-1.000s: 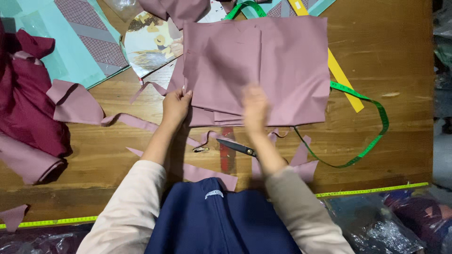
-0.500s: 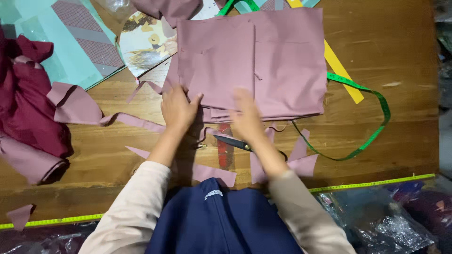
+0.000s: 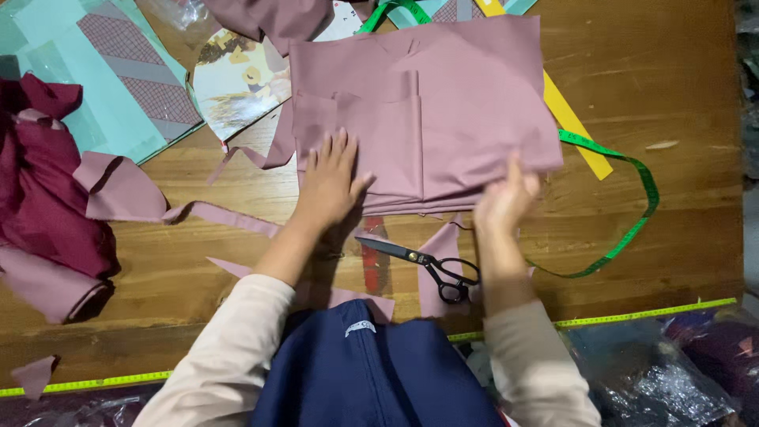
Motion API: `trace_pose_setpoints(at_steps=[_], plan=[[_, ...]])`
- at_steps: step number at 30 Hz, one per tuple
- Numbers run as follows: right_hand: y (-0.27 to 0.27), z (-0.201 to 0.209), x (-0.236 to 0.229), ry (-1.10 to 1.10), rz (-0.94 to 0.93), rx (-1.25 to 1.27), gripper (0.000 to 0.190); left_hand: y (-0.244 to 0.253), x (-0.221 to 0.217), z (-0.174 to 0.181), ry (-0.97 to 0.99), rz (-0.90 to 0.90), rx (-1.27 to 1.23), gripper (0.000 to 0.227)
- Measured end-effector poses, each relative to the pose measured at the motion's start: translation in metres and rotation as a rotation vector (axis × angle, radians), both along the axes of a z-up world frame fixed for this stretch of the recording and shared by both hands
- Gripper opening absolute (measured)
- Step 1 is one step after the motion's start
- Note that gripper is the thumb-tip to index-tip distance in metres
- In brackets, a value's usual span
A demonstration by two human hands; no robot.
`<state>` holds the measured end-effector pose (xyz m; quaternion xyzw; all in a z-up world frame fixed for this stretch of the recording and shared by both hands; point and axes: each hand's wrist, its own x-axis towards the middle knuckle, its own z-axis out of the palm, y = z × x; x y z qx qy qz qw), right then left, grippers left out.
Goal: The person places a paper pattern on a piece of mauve fabric, traces its outline with a red marker, and then cuts the fabric along the marked line using scissors. The person folds the cut fabric piece and continues cutting additional strips from the remaining fabric.
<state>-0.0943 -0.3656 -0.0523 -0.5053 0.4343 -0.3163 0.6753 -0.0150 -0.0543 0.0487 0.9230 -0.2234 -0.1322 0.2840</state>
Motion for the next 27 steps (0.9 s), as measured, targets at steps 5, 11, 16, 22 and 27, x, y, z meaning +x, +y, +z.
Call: trace_pose_setpoints(at_steps=[5,11,16,22,27], plan=[[-0.039,-0.032,-0.052,-0.094,-0.071,0.309,0.037,0.004,-0.008,-0.039,-0.050,-0.119,0.257,0.076],[0.058,0.061,-0.008,0.098,0.244,-0.395,0.022,-0.029,0.004,0.004,0.402,0.103,-0.179,0.084],[0.117,0.137,0.034,0.048,1.066,-0.500,0.024,-0.018,0.031,-0.002,1.100,0.749,-0.941,0.095],[0.049,0.024,0.078,0.431,0.789,-1.112,0.022,0.015,0.034,-0.109,0.709,0.614,-0.960,0.042],[-0.037,0.048,0.053,0.261,0.559,-0.729,0.008,-0.005,0.045,-0.035,0.582,0.535,-0.913,0.046]])
